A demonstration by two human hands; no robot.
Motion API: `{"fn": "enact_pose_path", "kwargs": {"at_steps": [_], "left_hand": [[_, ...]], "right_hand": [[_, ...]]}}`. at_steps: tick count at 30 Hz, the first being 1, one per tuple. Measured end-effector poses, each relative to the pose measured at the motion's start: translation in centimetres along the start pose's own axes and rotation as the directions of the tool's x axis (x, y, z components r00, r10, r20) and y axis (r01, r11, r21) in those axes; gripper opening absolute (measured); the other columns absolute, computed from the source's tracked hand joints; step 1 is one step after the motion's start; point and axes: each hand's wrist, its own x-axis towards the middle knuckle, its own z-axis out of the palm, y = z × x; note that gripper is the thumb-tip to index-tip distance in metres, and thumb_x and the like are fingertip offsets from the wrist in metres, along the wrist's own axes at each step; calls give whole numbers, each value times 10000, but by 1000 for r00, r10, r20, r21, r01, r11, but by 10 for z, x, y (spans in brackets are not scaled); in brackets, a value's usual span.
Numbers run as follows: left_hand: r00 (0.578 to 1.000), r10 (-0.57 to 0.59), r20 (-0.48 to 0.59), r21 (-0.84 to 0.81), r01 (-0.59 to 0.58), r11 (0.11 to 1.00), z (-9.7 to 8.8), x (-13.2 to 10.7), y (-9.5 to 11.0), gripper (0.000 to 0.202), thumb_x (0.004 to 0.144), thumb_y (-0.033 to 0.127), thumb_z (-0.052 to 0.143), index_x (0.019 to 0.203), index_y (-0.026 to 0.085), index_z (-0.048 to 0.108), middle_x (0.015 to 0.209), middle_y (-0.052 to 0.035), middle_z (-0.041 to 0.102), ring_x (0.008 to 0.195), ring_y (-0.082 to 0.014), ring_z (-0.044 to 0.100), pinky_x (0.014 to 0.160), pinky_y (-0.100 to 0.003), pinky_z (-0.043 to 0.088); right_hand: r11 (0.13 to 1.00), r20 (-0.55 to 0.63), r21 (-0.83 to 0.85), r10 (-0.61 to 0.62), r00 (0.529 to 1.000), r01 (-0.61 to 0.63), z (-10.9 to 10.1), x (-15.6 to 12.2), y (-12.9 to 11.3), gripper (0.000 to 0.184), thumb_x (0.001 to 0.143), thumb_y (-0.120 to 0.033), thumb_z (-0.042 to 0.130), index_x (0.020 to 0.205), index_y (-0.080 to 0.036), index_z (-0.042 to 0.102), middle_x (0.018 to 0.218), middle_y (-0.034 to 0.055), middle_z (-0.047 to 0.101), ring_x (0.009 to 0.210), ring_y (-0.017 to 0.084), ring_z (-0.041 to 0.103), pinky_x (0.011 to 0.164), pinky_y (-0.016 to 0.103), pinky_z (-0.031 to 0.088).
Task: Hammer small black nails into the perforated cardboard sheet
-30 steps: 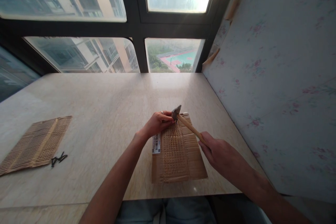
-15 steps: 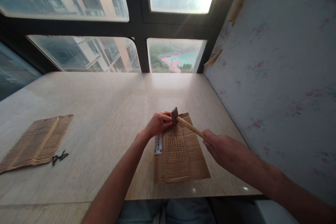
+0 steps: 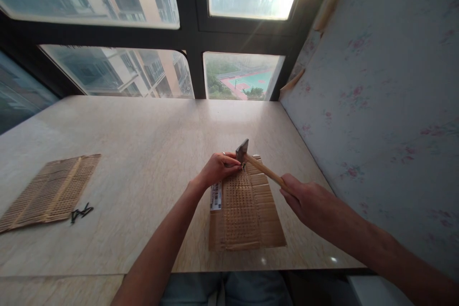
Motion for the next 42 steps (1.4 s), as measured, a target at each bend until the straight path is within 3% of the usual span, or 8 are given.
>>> {"fn": "enact_pose_path", "kwargs": {"at_steps": [7, 12, 18, 27, 32, 42], "left_hand": [[1000, -28, 2, 17, 28, 999, -1, 2, 1, 140, 787, 272, 712, 793, 164, 801, 874, -78, 753, 731, -154, 665, 647, -249, 509], [1000, -5, 12, 4, 5, 1000, -1, 2, 0, 115, 791, 225, 698, 801, 181, 804, 894, -71, 767, 800, -173, 685, 734, -275, 534], [996, -83, -23, -23, 82, 996, 0, 2, -1, 145, 759, 260, 731, 832, 156, 800, 969, -107, 757, 778, -166, 697, 688, -268, 556], [994, -108, -14, -20, 108, 994, -1, 5, 4, 88, 742, 223, 729, 743, 151, 779, 949, -100, 771, 808, -179, 709, 749, -293, 563], [991, -134, -14, -63, 132, 989, -2, 5, 5, 93, 732, 233, 742, 774, 160, 782, 1027, -113, 766, 883, -199, 720, 810, -327, 575], [989, -144, 19, -74, 145, 987, -7, 5, 8, 179, 730, 214, 741, 895, 154, 778, 1105, -128, 745, 972, -217, 710, 888, -361, 560]], "right_hand": [[1000, -4, -8, -28, 1000, 28, 4, 1, 5, 117, 960, -257, 391, 863, -224, 447, 548, -42, 467, 460, 113, 392, 463, 251, 187], [999, 49, -19, -25, 998, 26, 3, 1, 4, 118, 956, -226, 374, 861, -230, 445, 560, -34, 488, 459, 116, 387, 462, 252, 180], [1000, -37, 8, -16, 999, 17, -2, -1, 4, 142, 960, -288, 372, 833, -232, 400, 538, -55, 426, 457, 116, 382, 477, 255, 199], [995, -42, 90, -44, 998, 48, 1, -10, 8, 168, 967, -300, 367, 815, -242, 407, 522, -55, 465, 441, 128, 432, 469, 259, 235], [992, -102, 122, -21, 995, 33, 2, -16, 14, 193, 970, -341, 371, 806, -248, 413, 505, -54, 468, 432, 141, 438, 476, 265, 266], [986, -109, 168, 26, 994, -7, 2, -25, 18, 201, 967, -366, 365, 818, -255, 443, 545, -31, 520, 479, 169, 497, 508, 273, 325]]}}
